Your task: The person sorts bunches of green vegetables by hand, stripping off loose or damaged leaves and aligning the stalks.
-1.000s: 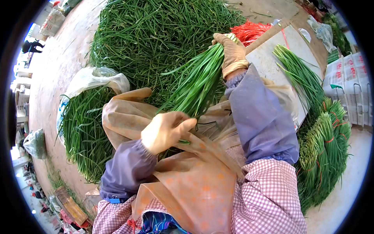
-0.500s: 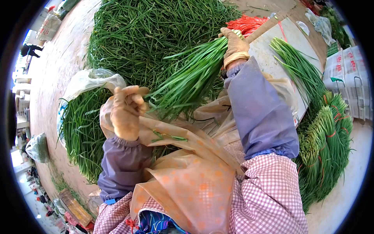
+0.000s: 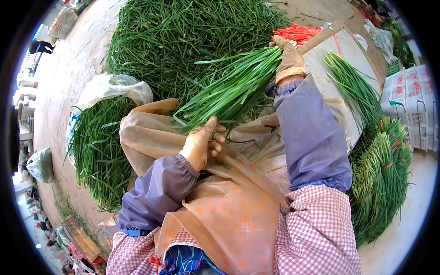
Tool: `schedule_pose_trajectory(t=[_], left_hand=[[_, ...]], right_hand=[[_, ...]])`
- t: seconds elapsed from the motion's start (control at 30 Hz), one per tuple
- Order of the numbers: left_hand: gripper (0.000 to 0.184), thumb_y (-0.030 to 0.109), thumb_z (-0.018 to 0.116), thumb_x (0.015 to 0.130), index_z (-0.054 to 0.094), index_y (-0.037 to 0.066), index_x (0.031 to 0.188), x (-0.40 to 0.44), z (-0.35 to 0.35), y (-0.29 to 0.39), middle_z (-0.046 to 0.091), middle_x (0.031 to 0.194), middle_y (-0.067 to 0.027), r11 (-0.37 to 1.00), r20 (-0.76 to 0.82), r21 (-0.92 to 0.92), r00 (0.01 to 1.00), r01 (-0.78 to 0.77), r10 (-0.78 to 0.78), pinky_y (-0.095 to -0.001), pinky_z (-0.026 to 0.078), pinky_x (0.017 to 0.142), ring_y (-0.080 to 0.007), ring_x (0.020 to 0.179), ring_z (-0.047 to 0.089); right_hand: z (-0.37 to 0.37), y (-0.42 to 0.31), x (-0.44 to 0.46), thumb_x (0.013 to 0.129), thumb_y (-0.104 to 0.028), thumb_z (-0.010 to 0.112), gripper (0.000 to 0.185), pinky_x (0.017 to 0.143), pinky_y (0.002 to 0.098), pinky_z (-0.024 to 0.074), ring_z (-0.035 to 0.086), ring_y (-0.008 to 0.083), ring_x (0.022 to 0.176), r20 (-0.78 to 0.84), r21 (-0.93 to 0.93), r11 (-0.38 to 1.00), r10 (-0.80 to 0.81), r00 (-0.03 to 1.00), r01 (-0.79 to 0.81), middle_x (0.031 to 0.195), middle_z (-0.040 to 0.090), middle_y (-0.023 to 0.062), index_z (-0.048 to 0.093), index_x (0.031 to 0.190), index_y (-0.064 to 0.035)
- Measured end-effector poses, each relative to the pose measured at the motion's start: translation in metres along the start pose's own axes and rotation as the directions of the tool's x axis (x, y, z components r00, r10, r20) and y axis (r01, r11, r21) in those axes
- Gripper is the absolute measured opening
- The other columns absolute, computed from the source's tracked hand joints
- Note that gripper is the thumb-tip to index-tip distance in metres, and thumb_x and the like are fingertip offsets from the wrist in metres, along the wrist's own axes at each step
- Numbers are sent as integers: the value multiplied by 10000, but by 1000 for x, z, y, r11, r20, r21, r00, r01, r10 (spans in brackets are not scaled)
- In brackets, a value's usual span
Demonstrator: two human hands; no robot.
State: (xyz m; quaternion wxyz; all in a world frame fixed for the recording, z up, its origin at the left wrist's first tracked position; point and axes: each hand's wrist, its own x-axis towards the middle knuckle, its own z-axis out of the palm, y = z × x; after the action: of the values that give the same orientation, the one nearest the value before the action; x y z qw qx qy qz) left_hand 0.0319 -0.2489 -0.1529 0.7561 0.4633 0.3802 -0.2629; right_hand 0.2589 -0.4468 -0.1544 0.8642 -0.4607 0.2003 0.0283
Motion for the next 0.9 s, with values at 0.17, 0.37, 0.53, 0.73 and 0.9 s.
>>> schedule_pose_trajectory(t=[0.17,0.37,0.53,0.73,0.9], left_hand=[[219,263,584,962,605,61,882,5,-8,-9,546,638,-1,996,31,-11,995,-91,91,-251,368,427,-118,479,472],[280,316,637,941,581,50,1011,-4,-16,-16,622,764,-55,998,84,-26,994,-61,63,-242,389,440,-127,526,532],[411,362,678,916,498,87,1162,5,1,-13,627,912,-63,976,10,-206,997,-69,73,-247,416,470,-128,571,539],[169,239,618,962,574,76,962,11,-2,-22,620,721,-24,976,-90,-187,992,-109,93,-223,363,420,-93,489,494],[148,217,613,959,604,77,911,-26,-30,-12,592,640,15,979,327,163,943,-122,63,-210,364,448,-70,514,508]], right_hand=[[-6,1,12,783,-94,753,125,524,324,511,602,193,579,-14,28,999,-27,1000,27,700,641,63,648,765,-29],[0,-3,7,790,-75,745,117,517,326,508,594,189,573,-72,86,996,-24,997,30,699,637,65,641,778,-21],[-1,6,1,803,-95,746,134,515,348,524,602,201,566,-14,41,999,-8,1000,8,697,636,78,638,797,-17],[3,6,-3,781,-57,755,140,488,355,519,604,212,552,-51,80,997,9,999,-5,678,629,76,620,780,-18],[3,-1,0,737,-17,761,161,463,332,496,595,193,530,-118,98,985,-130,985,141,683,641,73,619,813,-24]])
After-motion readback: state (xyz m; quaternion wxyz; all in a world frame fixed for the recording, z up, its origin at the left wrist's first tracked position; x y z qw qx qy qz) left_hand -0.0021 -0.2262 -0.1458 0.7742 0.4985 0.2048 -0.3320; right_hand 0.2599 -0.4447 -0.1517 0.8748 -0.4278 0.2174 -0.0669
